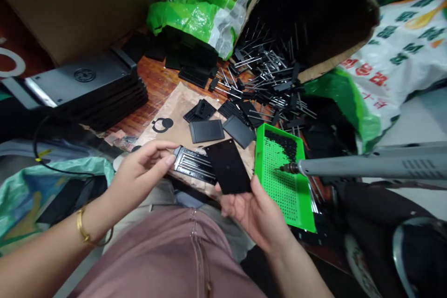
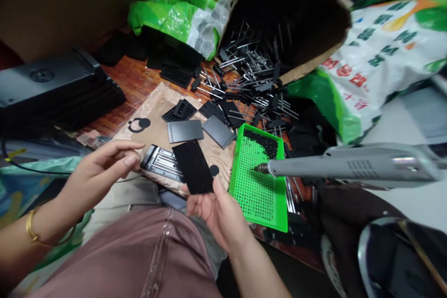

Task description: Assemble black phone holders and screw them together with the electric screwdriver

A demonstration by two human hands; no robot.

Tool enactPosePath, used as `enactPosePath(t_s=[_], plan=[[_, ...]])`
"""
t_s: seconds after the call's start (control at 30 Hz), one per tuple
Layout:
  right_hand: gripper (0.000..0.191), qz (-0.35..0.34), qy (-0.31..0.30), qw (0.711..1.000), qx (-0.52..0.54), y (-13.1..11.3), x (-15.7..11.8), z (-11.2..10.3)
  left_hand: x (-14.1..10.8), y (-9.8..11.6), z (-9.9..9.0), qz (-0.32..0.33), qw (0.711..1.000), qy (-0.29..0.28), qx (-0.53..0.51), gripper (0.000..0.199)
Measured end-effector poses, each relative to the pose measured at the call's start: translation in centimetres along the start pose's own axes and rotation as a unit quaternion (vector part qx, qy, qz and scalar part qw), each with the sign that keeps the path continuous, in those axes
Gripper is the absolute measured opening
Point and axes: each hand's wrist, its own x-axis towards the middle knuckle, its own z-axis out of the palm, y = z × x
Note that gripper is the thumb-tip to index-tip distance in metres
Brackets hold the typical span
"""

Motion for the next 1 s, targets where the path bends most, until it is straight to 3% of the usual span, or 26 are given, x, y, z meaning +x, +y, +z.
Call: enactPosePath(t_s=[0.17,0.43,0.57,0.67,0.73,0.8,0.87,0.93,1.0], plan=[[0.057,0.052,-0.016,0.992,0.114,-0.2,0.4,0.9,0.8,-0.6,-0.4,0.05,0.991,0.026,0.118,0.023],[0.056,0.078,-0.029,0.984,0.157,0.1,0.8,1.2,1.3,-0.6,-0.6,0.059,0.988,0.031,0.139,0.024],[0.054,0.034,-0.014,0.995,0.097,0.6,0.6,1.1,1.0,-0.5,-0.3,0.039,0.995,0.001,0.087,0.023],[0.048,-0.076,0.029,0.994,-0.078,1.5,0.0,1.2,-0.1,0.0,1.2,-0.011,0.996,-0.093,-0.008,0.03],[0.058,-0.142,0.068,0.949,-0.274,2.1,-0.4,1.3,-1.1,0.3,2.6,-0.025,0.98,-0.187,-0.061,0.047],[0.076,-0.198,0.108,0.861,-0.456,2.5,-0.8,1.4,-1.8,0.5,3.9,-0.008,0.967,-0.247,-0.063,0.058],[0.078,-0.252,0.106,0.78,-0.563,2.3,-1.2,1.1,-2.0,0.4,4.7,-0.004,0.967,-0.251,-0.032,0.049],[0.069,-0.299,0.076,0.722,-0.619,1.5,-1.7,0.4,-1.8,0.3,4.8,-0.028,0.97,-0.239,-0.013,0.037],[0.065,-0.353,0.068,0.662,-0.658,0.3,-2.1,-0.6,-1.5,0.4,4.3,-0.06,0.961,-0.271,-0.001,0.032]])
